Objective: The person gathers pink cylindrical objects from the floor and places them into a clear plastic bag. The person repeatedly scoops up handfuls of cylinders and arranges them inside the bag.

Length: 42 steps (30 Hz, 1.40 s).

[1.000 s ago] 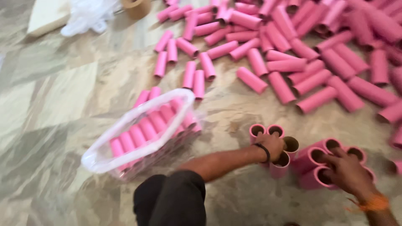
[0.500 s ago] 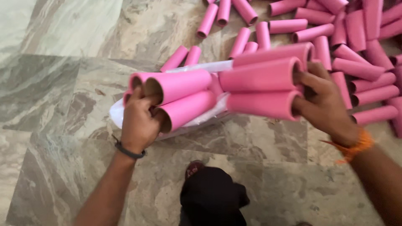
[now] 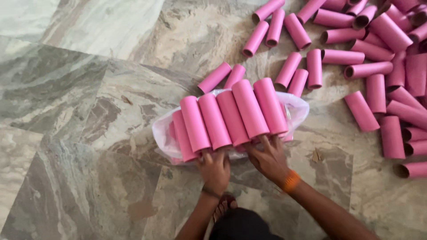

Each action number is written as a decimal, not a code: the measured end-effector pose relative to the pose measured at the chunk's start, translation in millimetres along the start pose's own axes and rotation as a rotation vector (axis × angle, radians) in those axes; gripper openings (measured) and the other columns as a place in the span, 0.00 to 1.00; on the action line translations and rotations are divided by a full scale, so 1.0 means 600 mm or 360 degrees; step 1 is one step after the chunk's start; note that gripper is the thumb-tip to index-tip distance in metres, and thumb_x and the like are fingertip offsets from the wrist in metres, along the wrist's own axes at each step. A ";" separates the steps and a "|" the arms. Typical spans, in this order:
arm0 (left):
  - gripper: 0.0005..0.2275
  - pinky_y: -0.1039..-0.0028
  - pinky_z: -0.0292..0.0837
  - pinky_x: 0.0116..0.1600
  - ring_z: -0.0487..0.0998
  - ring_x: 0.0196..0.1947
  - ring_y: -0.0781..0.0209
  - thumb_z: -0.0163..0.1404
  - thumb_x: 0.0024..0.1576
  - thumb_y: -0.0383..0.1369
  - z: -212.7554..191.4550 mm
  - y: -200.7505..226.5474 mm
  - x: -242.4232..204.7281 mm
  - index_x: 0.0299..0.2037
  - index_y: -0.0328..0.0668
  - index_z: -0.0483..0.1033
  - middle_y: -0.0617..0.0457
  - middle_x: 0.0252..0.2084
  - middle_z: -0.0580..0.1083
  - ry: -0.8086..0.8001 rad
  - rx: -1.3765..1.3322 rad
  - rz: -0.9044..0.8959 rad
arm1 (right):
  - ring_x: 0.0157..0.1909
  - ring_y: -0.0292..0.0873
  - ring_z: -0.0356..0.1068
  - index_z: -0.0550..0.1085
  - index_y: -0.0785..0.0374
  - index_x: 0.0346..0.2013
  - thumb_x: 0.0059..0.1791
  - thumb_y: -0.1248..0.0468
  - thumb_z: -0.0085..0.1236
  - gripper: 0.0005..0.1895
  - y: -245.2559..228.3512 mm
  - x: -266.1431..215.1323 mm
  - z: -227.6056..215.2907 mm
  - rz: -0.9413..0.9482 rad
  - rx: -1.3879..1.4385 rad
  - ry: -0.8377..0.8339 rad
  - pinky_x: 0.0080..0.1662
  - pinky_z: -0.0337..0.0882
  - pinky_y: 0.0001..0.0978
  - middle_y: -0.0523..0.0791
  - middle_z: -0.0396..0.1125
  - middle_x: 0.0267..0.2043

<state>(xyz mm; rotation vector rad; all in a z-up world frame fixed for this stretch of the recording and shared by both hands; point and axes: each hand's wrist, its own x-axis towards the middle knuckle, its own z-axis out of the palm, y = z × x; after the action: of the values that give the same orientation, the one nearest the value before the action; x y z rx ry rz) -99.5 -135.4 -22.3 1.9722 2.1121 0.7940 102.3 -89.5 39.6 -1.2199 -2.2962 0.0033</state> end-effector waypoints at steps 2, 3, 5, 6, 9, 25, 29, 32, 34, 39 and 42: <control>0.26 0.34 0.56 0.60 0.71 0.53 0.29 0.58 0.46 0.41 -0.089 0.009 -0.028 0.58 0.52 0.79 0.23 0.56 0.66 0.0152 0.0163 0.0406 | 0.54 0.60 0.62 0.79 0.47 0.46 0.37 0.61 0.63 0.21 0.008 0.007 -0.076 -0.0259 -0.0068 -0.0066 0.48 0.69 0.52 0.49 0.63 0.55; 0.25 0.40 0.58 0.60 0.75 0.51 0.38 0.58 0.47 0.40 -0.134 0.008 -0.033 0.58 0.50 0.78 0.26 0.60 0.67 0.0078 0.0016 0.0476 | 0.50 0.60 0.65 0.79 0.48 0.46 0.33 0.60 0.62 0.25 0.014 0.014 -0.113 -0.0468 -0.0129 0.0035 0.46 0.71 0.52 0.52 0.66 0.54; 0.20 0.53 0.65 0.59 0.79 0.50 0.49 0.58 0.52 0.38 -0.204 -0.004 -0.023 0.56 0.48 0.78 0.40 0.59 0.73 0.0089 -0.0101 0.0524 | 0.43 0.50 0.70 0.77 0.53 0.43 0.42 0.61 0.63 0.15 0.043 0.044 -0.169 -0.0500 0.0093 0.0036 0.43 0.73 0.45 0.46 0.70 0.47; 0.17 0.60 0.69 0.60 0.80 0.51 0.50 0.57 0.55 0.38 -0.230 -0.017 -0.009 0.54 0.49 0.79 0.51 0.54 0.77 0.0190 -0.0070 0.0507 | 0.40 0.45 0.73 0.75 0.56 0.41 0.46 0.62 0.64 0.10 0.065 0.060 -0.188 -0.0519 0.0208 0.0034 0.41 0.74 0.41 0.43 0.72 0.44; 0.16 0.54 0.71 0.53 0.77 0.49 0.42 0.56 0.57 0.36 -0.245 -0.107 0.107 0.54 0.40 0.79 0.42 0.52 0.75 0.0470 0.0149 0.0272 | 0.33 0.51 0.71 0.76 0.59 0.35 0.45 0.62 0.65 0.08 0.162 0.145 -0.160 -0.0241 -0.0033 -0.0040 0.36 0.70 0.47 0.46 0.69 0.29; 0.13 0.55 0.74 0.50 0.79 0.49 0.39 0.58 0.55 0.39 -0.109 -0.292 0.339 0.47 0.47 0.81 0.42 0.47 0.79 0.0122 0.0001 -0.0440 | 0.45 0.56 0.73 0.79 0.57 0.41 0.53 0.58 0.54 0.09 0.303 0.217 0.083 0.0779 -0.0180 0.0092 0.45 0.73 0.50 0.50 0.72 0.45; 0.18 0.61 0.74 0.46 0.78 0.42 0.47 0.59 0.55 0.35 -0.135 -0.315 0.242 0.53 0.37 0.74 0.46 0.45 0.76 0.0550 -0.0425 -0.0177 | 0.46 0.54 0.73 0.76 0.56 0.45 0.52 0.52 0.59 0.13 0.276 0.181 0.011 0.0586 -0.0019 0.0327 0.44 0.73 0.45 0.48 0.70 0.46; 0.17 0.63 0.71 0.38 0.75 0.36 0.53 0.56 0.66 0.39 -0.139 -0.322 0.167 0.52 0.27 0.76 0.43 0.41 0.77 -0.0138 -0.1221 -0.1037 | 0.44 0.51 0.72 0.73 0.57 0.55 0.51 0.47 0.58 0.24 0.297 0.139 -0.035 0.0846 0.0482 -0.0095 0.43 0.74 0.44 0.51 0.69 0.49; 0.16 0.66 0.77 0.40 0.77 0.40 0.61 0.53 0.61 0.36 -0.139 -0.318 0.126 0.57 0.40 0.72 0.53 0.46 0.75 -0.0251 -0.1693 -0.1215 | 0.47 0.46 0.71 0.70 0.55 0.62 0.53 0.47 0.51 0.26 0.307 0.106 -0.048 0.1551 0.1334 -0.0685 0.43 0.74 0.45 0.49 0.70 0.53; 0.24 0.65 0.80 0.43 0.76 0.41 0.63 0.55 0.58 0.31 -0.122 -0.297 0.089 0.65 0.47 0.64 0.53 0.47 0.72 -0.0377 -0.1880 -0.1030 | 0.63 0.38 0.64 0.56 0.51 0.72 0.53 0.49 0.48 0.34 0.317 0.046 -0.061 0.1340 0.2295 -0.0685 0.58 0.69 0.41 0.41 0.61 0.67; 0.26 0.69 0.80 0.44 0.77 0.43 0.66 0.55 0.57 0.31 -0.124 -0.282 0.071 0.65 0.48 0.59 0.55 0.48 0.74 -0.0318 -0.1781 -0.0925 | 0.61 0.35 0.66 0.53 0.51 0.72 0.53 0.50 0.48 0.35 0.291 0.036 -0.064 0.1134 0.2360 -0.0663 0.57 0.72 0.38 0.40 0.62 0.66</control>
<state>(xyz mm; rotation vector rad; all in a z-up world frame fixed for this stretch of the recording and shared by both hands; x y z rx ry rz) -288.1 -114.7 -27.8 0.7694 1.4224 1.1861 244.5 21.3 40.0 -1.0304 -1.2340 1.9128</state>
